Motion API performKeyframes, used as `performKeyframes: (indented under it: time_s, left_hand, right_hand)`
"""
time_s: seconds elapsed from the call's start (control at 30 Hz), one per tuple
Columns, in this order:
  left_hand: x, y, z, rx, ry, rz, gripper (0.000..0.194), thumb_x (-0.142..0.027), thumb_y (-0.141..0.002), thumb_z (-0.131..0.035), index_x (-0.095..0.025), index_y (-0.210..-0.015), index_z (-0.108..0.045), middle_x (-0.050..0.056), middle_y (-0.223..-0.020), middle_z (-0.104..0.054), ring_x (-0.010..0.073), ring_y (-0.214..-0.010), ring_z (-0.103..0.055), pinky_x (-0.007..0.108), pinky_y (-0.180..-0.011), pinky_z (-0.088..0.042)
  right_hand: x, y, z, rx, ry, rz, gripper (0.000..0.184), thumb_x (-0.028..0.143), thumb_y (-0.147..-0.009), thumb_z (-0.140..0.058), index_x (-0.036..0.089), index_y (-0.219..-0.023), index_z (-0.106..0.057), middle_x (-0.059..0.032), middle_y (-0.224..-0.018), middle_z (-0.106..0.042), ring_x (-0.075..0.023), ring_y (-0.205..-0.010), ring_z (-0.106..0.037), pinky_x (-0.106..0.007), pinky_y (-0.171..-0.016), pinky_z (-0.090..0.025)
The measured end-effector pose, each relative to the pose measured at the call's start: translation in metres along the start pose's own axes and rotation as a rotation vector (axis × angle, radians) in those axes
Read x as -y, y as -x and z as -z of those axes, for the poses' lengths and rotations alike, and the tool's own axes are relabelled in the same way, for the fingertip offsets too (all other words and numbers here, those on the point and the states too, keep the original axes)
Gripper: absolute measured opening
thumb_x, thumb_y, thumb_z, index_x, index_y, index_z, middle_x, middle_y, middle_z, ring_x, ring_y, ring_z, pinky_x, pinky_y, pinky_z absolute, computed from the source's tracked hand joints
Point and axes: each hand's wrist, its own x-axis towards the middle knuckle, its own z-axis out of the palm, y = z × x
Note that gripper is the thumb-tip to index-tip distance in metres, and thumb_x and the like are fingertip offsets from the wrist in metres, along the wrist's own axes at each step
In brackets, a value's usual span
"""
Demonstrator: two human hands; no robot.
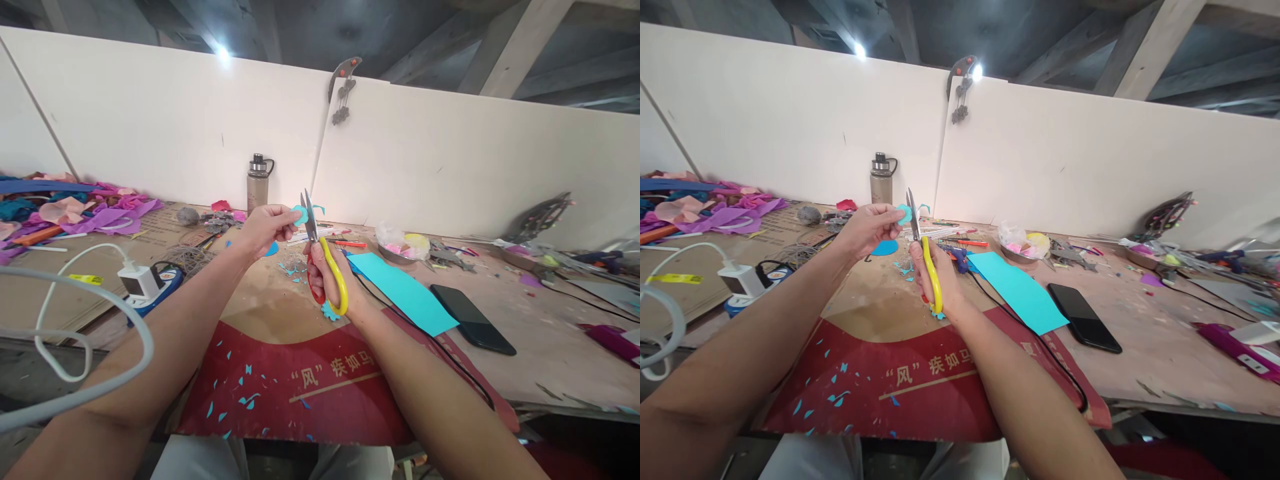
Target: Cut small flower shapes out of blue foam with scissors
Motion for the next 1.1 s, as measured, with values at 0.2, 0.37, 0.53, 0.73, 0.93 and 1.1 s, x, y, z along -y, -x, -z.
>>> performKeyframes:
  time_s: [0.2,0.37,0.53,0.73,0.93,1.1]
  left_hand:
    - [0.0,-0.003,0.001,-0.032,0.021,0.005,0.04,-0.028,-0.076,-0.095,-0.016,-0.06,-0.06,0.001,-0.056,-0.062,0.0063,-0.046,-0.053,0.019,-0.047,-0.038]
    - [0.001,-0.004,0.003,-0.032,0.055,-0.002,0.033,-0.025,-0.074,-0.093,-0.015,-0.064,-0.063,0.002,-0.057,-0.063,0.0067,-0.046,-0.054,0.019,-0.047,-0.039]
    - [0.001,-0.005,0.004,-0.091,0.123,0.003,0.026,-0.023,-0.074,-0.086,-0.015,-0.066,-0.063,0.002,-0.059,-0.064,0.0066,-0.048,-0.052,0.019,-0.047,-0.037]
    - [0.01,-0.016,0.014,-0.24,0.17,0.045,0.02,-0.016,-0.075,-0.078,-0.017,-0.067,-0.06,0.0,-0.059,-0.062,0.0067,-0.049,-0.05,0.019,-0.048,-0.036]
    - [0.023,-0.02,0.02,-0.296,0.121,0.141,0.022,-0.017,-0.084,-0.078,-0.016,-0.073,-0.059,0.006,-0.072,-0.074,0.0083,-0.053,-0.06,0.02,-0.051,-0.039]
    - [0.032,-0.025,0.029,-0.348,0.091,0.167,0.032,-0.02,-0.085,-0.085,-0.017,-0.073,-0.055,0.004,-0.07,-0.073,0.0063,-0.049,-0.054,0.019,-0.049,-0.039]
  right_hand:
    - [0.0,0.0,0.0,0.005,0.025,0.001,0.073,0.096,-0.079,-0.065,0.026,-0.091,-0.046,0.0116,-0.06,-0.036,-0.0064,-0.041,-0.03,-0.022,-0.033,-0.031]
    - [0.004,0.002,-0.001,-0.008,0.039,-0.034,0.073,0.096,-0.078,-0.066,0.027,-0.091,-0.048,0.0116,-0.058,-0.038,-0.0069,-0.039,-0.031,-0.022,-0.032,-0.034]
    - [0.006,0.003,0.0,-0.004,0.048,-0.059,0.07,0.093,-0.08,-0.068,0.026,-0.092,-0.051,0.0106,-0.059,-0.04,-0.008,-0.04,-0.034,-0.023,-0.032,-0.037]
    - [0.006,0.0,0.004,0.047,-0.068,0.023,0.071,0.091,-0.082,-0.069,0.024,-0.101,-0.055,0.0113,-0.062,-0.042,-0.0069,-0.04,-0.034,-0.021,-0.033,-0.037]
    - [0.011,-0.003,0.009,0.05,-0.023,0.063,0.067,0.088,-0.084,-0.069,0.026,-0.104,-0.055,0.0113,-0.06,-0.043,-0.0094,-0.041,-0.038,-0.022,-0.034,-0.035]
    - [0.009,-0.008,0.017,0.01,0.221,0.109,0.052,0.072,-0.088,-0.074,0.024,-0.104,-0.062,0.0094,-0.063,-0.047,-0.0113,-0.05,-0.042,-0.024,-0.046,-0.038]
